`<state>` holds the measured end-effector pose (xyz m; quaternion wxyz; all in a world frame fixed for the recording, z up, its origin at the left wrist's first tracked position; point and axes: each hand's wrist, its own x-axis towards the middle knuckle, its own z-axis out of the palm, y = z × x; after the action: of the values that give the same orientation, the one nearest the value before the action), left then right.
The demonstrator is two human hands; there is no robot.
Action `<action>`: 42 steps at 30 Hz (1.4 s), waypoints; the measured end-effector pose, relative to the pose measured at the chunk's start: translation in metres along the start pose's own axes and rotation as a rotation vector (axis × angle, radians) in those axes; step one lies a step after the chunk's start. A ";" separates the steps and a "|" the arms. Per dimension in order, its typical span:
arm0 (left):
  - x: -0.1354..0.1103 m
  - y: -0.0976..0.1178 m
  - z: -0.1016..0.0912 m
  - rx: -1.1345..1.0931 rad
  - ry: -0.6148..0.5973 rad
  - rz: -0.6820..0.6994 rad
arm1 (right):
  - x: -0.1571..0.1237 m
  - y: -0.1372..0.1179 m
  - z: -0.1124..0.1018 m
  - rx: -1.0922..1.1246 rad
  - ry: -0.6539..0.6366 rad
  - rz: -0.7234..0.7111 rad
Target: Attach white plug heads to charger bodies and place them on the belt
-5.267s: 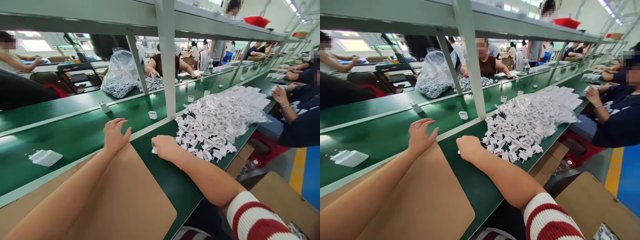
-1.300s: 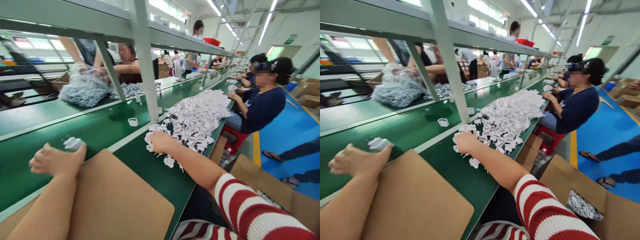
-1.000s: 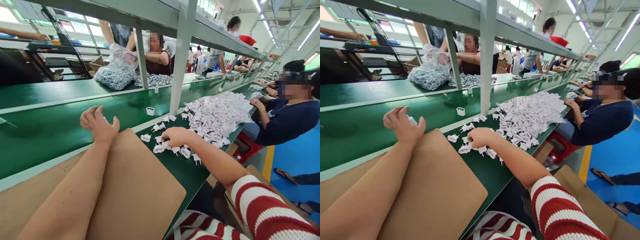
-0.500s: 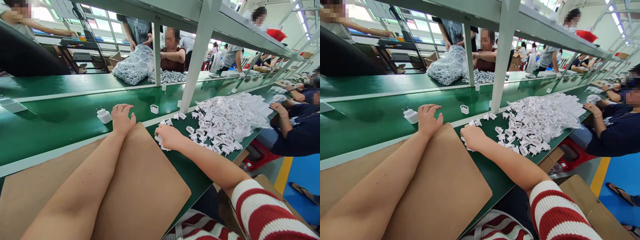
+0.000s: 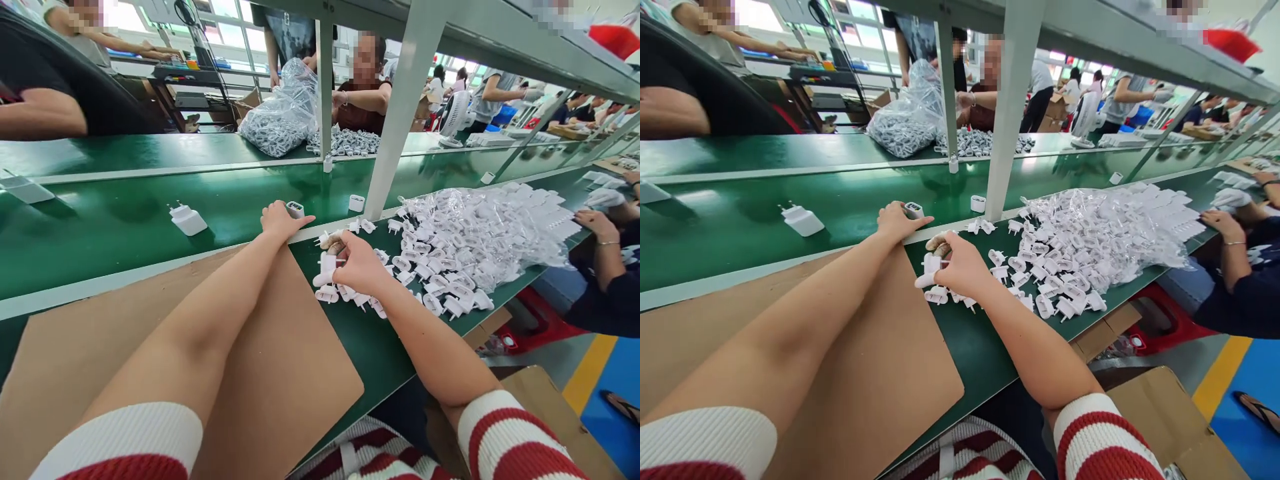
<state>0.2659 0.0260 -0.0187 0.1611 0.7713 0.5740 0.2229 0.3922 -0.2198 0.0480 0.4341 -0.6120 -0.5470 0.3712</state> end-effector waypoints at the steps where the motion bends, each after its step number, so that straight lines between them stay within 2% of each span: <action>1: 0.001 0.006 0.000 -0.010 0.004 -0.012 | 0.000 -0.001 -0.002 0.066 -0.014 0.027; 4: -0.006 0.015 -0.008 -0.055 0.014 0.033 | -0.003 -0.004 -0.005 0.285 -0.095 0.071; 7: -0.036 0.007 -0.029 -0.128 -0.023 0.143 | -0.006 -0.008 -0.006 0.401 -0.187 0.107; 10: -0.088 -0.015 -0.055 -0.198 -0.110 0.220 | -0.009 -0.010 -0.003 0.404 -0.251 0.094; 14: -0.174 -0.046 -0.084 -0.297 -0.236 0.285 | -0.013 -0.007 0.007 0.309 -0.223 0.065; 17: -0.225 -0.054 -0.092 -0.352 -0.377 0.303 | -0.016 -0.001 0.017 0.191 -0.216 -0.009; 19: -0.244 -0.053 -0.092 -0.401 -0.421 0.309 | -0.019 0.002 0.023 0.072 -0.208 -0.106; 21: -0.251 -0.054 -0.088 -0.459 -0.357 0.298 | -0.023 0.002 0.028 -0.074 -0.159 -0.225; 24: -0.250 -0.056 -0.083 -0.530 -0.270 0.285 | -0.031 -0.002 0.036 -0.215 -0.078 -0.393; 28: -0.246 -0.057 -0.083 -0.584 -0.260 0.319 | -0.042 -0.007 0.049 -0.417 -0.098 -0.588; 31: -0.246 -0.055 -0.084 -0.607 -0.249 0.340 | -0.044 -0.005 0.058 -0.607 -0.060 -0.712; 37: -0.246 -0.056 -0.082 -0.609 -0.233 0.332 | -0.038 0.004 0.068 -0.694 -0.038 -0.764; 42: -0.246 -0.056 -0.080 -0.616 -0.230 0.341 | -0.038 0.004 0.070 -0.585 -0.015 -0.772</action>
<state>0.1183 -0.1934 -0.0183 0.4095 0.7912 0.3215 0.3208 0.3234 -0.2486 0.0187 0.3458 -0.4582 -0.8187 0.0181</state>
